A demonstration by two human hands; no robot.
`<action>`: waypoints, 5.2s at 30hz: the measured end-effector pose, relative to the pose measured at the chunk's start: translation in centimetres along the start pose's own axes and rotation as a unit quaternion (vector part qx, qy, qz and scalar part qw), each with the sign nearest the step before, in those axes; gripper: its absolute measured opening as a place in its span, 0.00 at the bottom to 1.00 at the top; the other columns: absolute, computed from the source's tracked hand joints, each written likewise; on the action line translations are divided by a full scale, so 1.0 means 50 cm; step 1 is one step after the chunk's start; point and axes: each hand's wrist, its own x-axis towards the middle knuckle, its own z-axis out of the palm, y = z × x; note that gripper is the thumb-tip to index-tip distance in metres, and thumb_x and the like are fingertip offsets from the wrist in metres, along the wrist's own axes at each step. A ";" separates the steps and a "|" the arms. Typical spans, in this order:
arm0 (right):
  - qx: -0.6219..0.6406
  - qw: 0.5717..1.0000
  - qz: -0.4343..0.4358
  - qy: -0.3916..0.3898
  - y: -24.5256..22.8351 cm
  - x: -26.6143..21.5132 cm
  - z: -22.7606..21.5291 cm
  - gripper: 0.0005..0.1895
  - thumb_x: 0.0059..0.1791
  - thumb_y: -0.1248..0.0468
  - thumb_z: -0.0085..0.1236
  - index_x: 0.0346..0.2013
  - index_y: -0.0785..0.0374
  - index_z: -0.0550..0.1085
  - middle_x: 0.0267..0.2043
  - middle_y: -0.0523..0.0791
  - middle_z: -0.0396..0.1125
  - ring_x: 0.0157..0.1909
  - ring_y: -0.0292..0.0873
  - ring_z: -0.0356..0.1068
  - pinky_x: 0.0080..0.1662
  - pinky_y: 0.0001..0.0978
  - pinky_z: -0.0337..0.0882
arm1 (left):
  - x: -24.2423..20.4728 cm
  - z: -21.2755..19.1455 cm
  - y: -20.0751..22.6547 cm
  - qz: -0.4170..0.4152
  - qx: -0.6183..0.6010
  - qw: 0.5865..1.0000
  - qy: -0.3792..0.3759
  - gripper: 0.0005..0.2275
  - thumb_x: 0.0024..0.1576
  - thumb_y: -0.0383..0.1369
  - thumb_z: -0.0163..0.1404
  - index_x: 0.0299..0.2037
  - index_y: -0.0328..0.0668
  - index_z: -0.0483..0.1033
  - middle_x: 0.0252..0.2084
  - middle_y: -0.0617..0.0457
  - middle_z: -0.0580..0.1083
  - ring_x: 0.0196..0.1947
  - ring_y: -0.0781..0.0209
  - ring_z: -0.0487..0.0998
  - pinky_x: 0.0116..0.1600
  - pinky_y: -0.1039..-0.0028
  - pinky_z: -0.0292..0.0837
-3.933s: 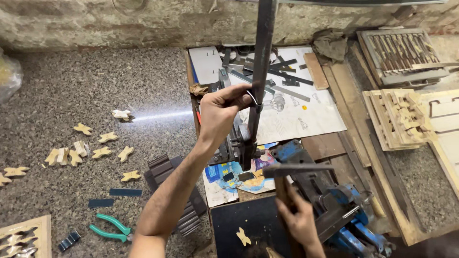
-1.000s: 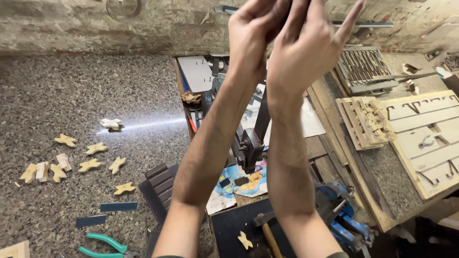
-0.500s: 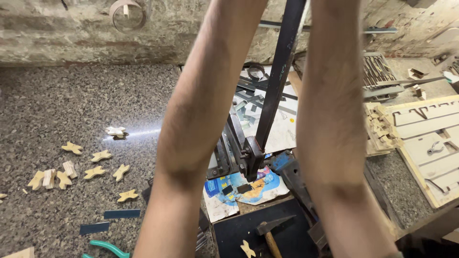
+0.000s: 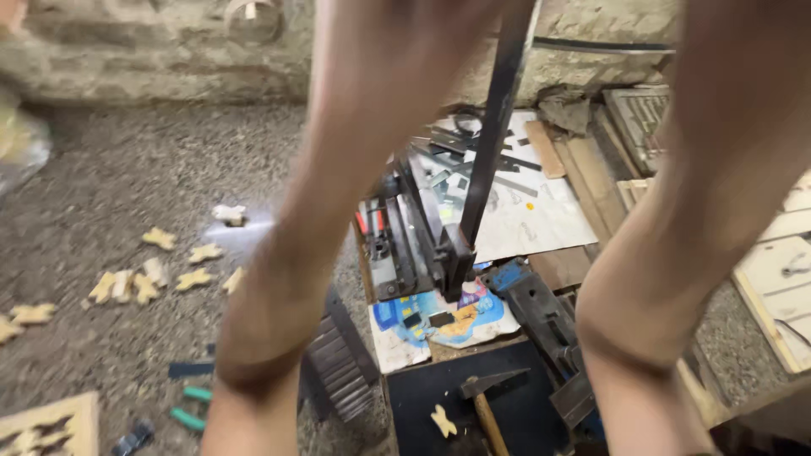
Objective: The person assembles small wooden butterfly-shaped pieces with metal clips. They use a hammer to secure the metal clips onto the wooden pieces and then place the finished items into a wooden tray with cutouts.
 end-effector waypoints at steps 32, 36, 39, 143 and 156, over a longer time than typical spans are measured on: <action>0.316 0.830 0.460 -0.014 0.132 -0.866 0.176 0.15 0.50 0.70 0.59 0.52 0.67 0.74 0.42 0.47 0.73 0.43 0.36 0.73 0.45 0.27 0.74 | -0.576 0.095 0.358 -0.369 -0.421 0.824 -0.085 0.09 0.72 0.28 0.44 0.54 0.26 0.68 0.58 0.35 0.78 0.55 0.53 0.82 0.63 0.67 0.77; 0.312 0.827 0.466 0.041 0.099 -0.831 0.095 0.15 0.49 0.73 0.61 0.51 0.69 0.76 0.40 0.46 0.73 0.40 0.35 0.72 0.43 0.25 0.73 | -0.573 0.102 0.363 -0.358 -0.356 0.860 -0.080 0.09 0.71 0.28 0.46 0.54 0.26 0.70 0.53 0.37 0.80 0.54 0.56 0.83 0.61 0.68 0.78; 0.390 0.819 0.411 0.084 0.077 -0.809 0.043 0.18 0.48 0.75 0.61 0.53 0.72 0.74 0.44 0.48 0.72 0.43 0.38 0.73 0.45 0.28 0.75 | -0.575 0.104 0.363 -0.338 -0.322 0.880 -0.083 0.09 0.71 0.28 0.46 0.53 0.27 0.72 0.53 0.39 0.81 0.55 0.57 0.83 0.63 0.68 0.79; 0.181 0.964 0.196 0.015 -0.153 -0.694 -0.034 0.23 0.40 0.75 0.73 0.48 0.69 0.76 0.43 0.51 0.76 0.26 0.25 0.61 0.28 0.16 0.56 | -0.648 0.126 0.311 -0.438 -0.391 0.809 -0.009 0.05 0.62 0.23 0.58 0.45 0.29 0.77 0.45 0.56 0.73 0.46 0.68 0.76 0.54 0.76 0.74; 0.220 0.942 0.254 -0.004 -0.155 -0.697 -0.043 0.22 0.41 0.76 0.72 0.48 0.69 0.76 0.45 0.51 0.77 0.31 0.29 0.68 0.32 0.17 0.65 | -0.644 0.130 0.311 -0.457 -0.389 0.799 -0.036 0.04 0.62 0.23 0.56 0.45 0.28 0.77 0.44 0.52 0.76 0.53 0.63 0.79 0.60 0.72 0.76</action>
